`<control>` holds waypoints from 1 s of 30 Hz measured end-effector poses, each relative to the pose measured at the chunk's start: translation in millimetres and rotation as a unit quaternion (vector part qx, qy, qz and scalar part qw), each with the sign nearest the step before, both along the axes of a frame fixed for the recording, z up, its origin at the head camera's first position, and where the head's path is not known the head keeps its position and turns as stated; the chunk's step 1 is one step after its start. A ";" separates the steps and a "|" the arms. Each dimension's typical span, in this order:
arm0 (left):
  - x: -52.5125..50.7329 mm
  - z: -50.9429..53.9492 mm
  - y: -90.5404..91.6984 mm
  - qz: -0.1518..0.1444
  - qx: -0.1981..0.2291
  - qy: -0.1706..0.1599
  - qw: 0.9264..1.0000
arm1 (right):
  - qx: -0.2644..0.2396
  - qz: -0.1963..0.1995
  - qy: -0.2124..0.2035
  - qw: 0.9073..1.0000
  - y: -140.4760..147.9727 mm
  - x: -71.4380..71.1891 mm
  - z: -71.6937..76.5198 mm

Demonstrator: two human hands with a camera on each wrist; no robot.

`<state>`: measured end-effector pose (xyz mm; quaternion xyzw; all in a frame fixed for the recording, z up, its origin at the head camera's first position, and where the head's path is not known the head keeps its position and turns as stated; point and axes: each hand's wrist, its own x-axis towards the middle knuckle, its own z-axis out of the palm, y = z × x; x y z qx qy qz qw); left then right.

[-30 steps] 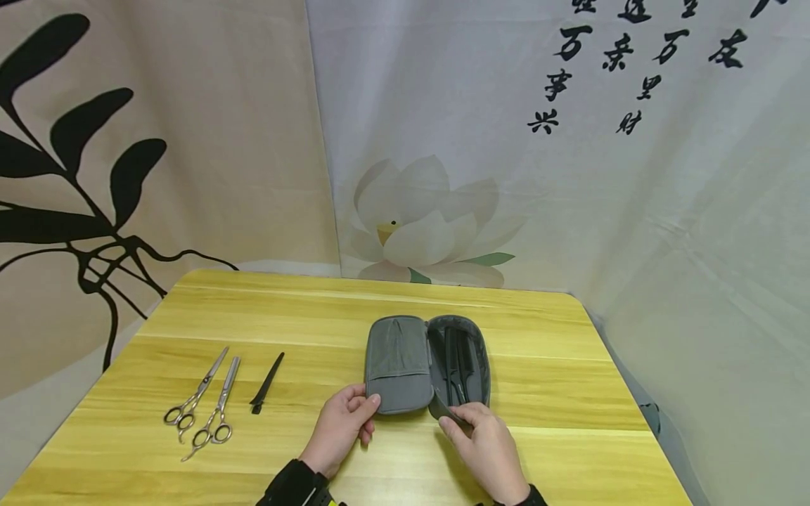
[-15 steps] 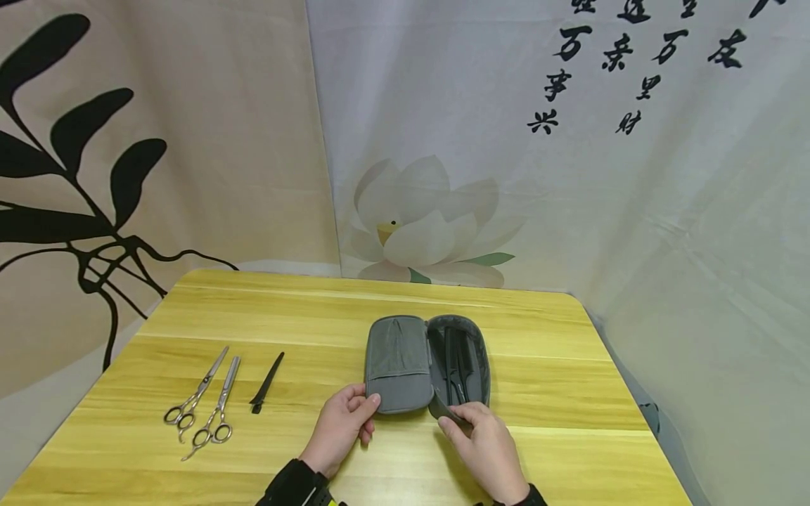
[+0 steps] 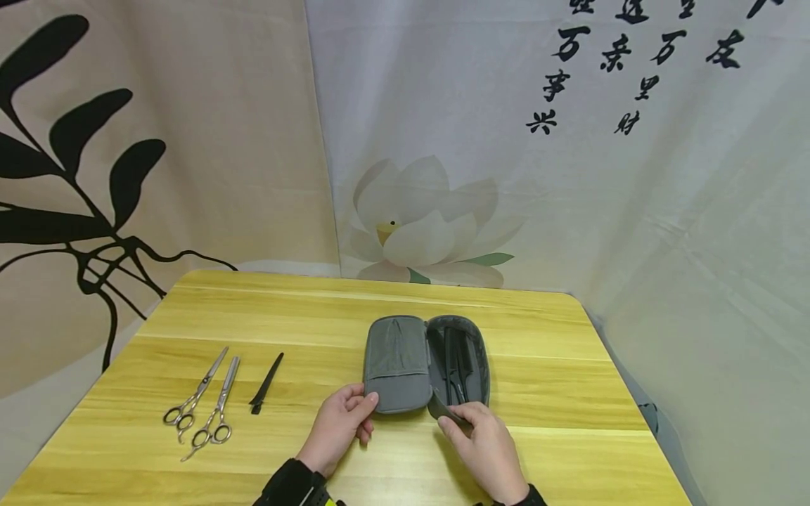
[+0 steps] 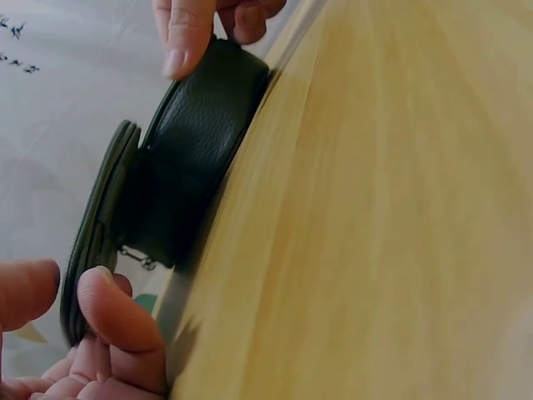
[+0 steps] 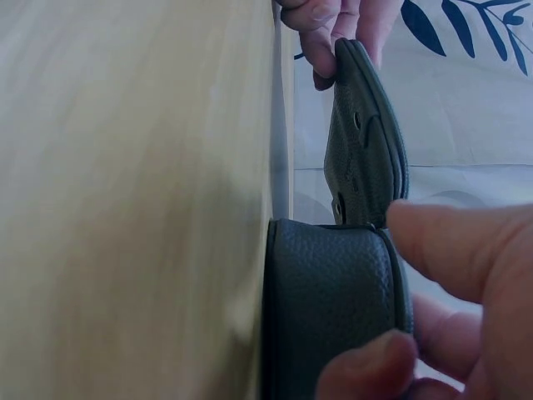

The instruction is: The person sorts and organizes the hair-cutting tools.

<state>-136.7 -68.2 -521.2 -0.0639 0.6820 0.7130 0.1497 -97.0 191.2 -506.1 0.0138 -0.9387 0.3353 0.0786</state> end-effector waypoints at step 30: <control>-21.6 34.8 -135.3 0.037 -0.566 0.141 0.812 | 0.006 -0.012 0.064 0.998 15.2 -20.4 25.8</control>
